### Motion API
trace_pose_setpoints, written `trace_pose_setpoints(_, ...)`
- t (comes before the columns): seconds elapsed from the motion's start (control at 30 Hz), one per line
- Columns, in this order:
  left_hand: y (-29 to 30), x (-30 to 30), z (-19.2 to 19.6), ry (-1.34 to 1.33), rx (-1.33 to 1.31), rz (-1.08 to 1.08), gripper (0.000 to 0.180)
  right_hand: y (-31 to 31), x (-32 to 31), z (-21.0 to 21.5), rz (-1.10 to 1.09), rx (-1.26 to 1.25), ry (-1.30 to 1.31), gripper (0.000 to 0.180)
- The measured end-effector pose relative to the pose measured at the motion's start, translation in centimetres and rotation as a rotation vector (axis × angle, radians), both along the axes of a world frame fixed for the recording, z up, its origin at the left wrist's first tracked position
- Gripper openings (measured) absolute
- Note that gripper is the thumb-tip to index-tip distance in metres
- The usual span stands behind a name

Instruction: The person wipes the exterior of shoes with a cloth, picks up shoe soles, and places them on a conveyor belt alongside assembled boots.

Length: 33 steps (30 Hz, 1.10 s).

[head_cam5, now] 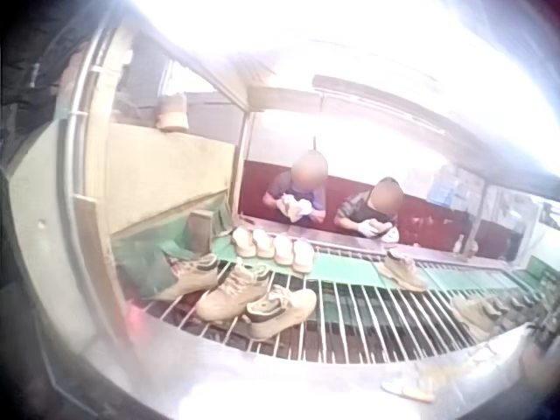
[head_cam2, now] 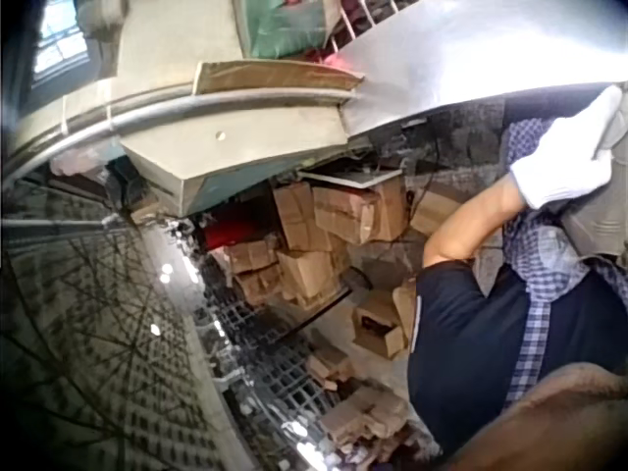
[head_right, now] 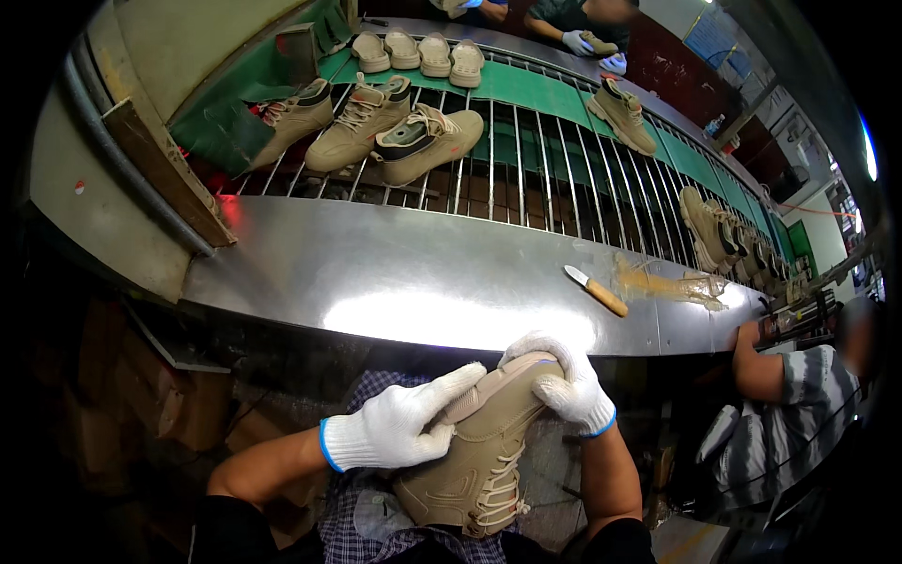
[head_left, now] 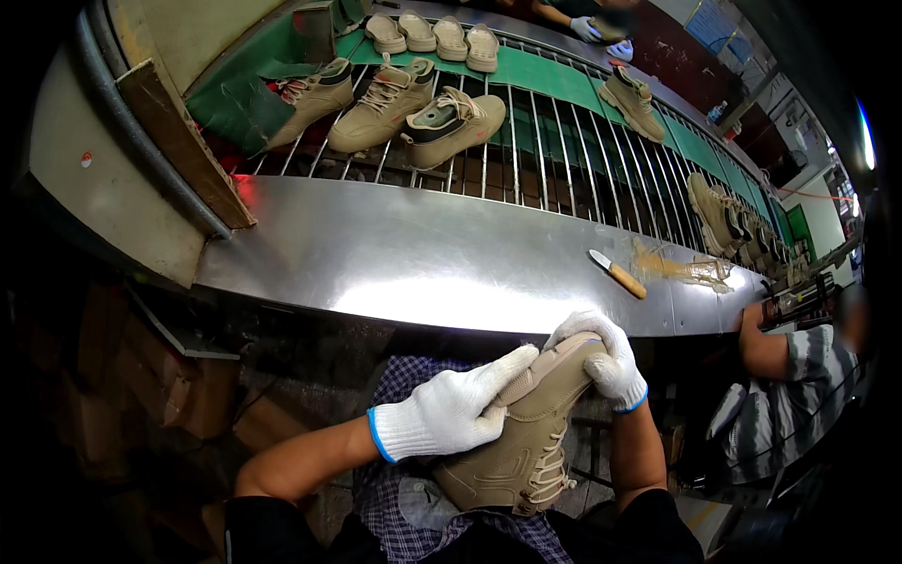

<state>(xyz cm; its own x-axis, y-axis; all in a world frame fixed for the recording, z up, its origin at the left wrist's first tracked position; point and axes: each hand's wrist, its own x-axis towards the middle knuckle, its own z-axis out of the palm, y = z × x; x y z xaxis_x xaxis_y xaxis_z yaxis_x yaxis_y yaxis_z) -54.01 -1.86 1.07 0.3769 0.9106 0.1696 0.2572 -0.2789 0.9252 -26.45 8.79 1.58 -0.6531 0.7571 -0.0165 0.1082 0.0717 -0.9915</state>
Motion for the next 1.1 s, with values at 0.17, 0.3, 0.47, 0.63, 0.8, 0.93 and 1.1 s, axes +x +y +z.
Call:
trace_pose_setpoints(0.17, -0.8, -0.5, 1.3, 0.119, -0.022, -0.048, 0.079, -0.3, -0.4, 0.5, -0.029, -0.004, -0.019, 0.074)
trace_pose_setpoints(0.3, -2.6, -0.9, 0.1, 0.111, 0.169, -0.015, 0.069, -0.5, -0.1, -1.0, -0.094, -0.047, -0.002, 0.077)
trace_pose_setpoints(0.47, -2.8, -0.8, -1.5, 0.077, 0.153, 0.207, 0.03, -0.6, -2.2, -1.4, -0.17, -0.042, 0.152, 0.089)
trace_pose_setpoints(0.63, 0.8, -0.9, 0.3, 0.4, 0.26, 0.2, 0.022, -0.3, -4.3, -0.6, -0.144, 0.064, 0.265, 0.097)
trace_pose_setpoints(0.8, 5.2, -1.4, 3.5, 0.372, 0.194, 0.051, 0.024, -0.1, -5.1, -0.6, -0.105, 0.145, 0.29, 0.095)
trace_pose_setpoints(0.93, 8.5, -0.8, 6.5, 0.42, 0.124, -0.091, 0.031, -0.2, -5.5, -1.5, -0.113, 0.215, 0.229, 0.1)
trace_pose_setpoints(1.1, 12.5, -1.1, 10.0, 0.592, -0.101, -0.355, 0.04, -1.4, -7.1, -0.2, -0.14, 0.361, 0.094, 0.112)
